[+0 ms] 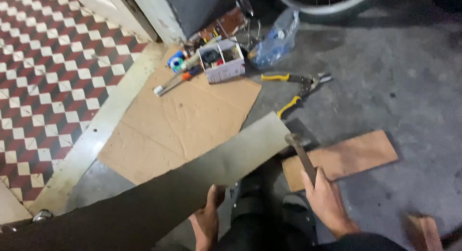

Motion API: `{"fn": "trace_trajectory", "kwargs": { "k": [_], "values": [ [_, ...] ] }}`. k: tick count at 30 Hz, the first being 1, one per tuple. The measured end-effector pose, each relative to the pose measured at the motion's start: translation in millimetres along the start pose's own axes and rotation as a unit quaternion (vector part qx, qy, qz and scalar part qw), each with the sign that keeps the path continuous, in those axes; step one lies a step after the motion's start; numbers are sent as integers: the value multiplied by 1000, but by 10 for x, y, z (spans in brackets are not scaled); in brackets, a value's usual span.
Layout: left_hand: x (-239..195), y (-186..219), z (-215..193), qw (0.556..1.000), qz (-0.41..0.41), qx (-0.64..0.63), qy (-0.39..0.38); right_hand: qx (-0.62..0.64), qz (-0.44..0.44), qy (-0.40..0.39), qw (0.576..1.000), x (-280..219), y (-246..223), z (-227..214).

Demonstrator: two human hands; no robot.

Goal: The person holds a long, flat metal sheet over a wooden block and repeatedly strikes it with a hammer. They then lift the sheet to inspect it before placing it back down and continuing to hammer it.

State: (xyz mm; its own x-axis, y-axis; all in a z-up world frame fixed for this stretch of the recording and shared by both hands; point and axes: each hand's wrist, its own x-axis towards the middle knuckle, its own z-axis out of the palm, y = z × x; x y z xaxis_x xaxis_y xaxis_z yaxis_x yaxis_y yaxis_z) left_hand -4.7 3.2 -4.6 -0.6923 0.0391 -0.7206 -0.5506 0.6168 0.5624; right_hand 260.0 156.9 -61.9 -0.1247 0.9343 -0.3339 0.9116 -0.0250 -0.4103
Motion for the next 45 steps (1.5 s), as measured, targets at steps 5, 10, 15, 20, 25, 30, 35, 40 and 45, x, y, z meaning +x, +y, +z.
{"fn": "trace_trajectory", "kwargs": {
  "k": [5,10,15,20,25,30,35,40,45],
  "values": [
    [-74,190,55,984,83,-158,-20,-78,19,-119,990,366,-54,-79],
    [-55,98,25,990,69,-124,8,-48,-79,64,994,241,38,135],
    [-91,71,-66,991,98,-89,14,-62,14,-109,992,245,-172,-118],
    [2,1,-41,994,62,-84,31,-43,-35,-40,998,222,111,262],
    [26,-112,-23,992,94,-84,24,-89,-39,-72,993,112,31,47],
    [-21,-26,15,984,106,-139,24,-80,26,-170,982,124,70,56],
    [290,-372,16,986,145,-62,47,-43,53,-107,992,8,-105,-143],
    [145,-75,39,965,175,-196,27,-75,36,-153,985,120,-20,-31],
    [37,-1,-3,976,145,-160,-6,-3,40,-48,998,72,-41,-5]
  ]
}}
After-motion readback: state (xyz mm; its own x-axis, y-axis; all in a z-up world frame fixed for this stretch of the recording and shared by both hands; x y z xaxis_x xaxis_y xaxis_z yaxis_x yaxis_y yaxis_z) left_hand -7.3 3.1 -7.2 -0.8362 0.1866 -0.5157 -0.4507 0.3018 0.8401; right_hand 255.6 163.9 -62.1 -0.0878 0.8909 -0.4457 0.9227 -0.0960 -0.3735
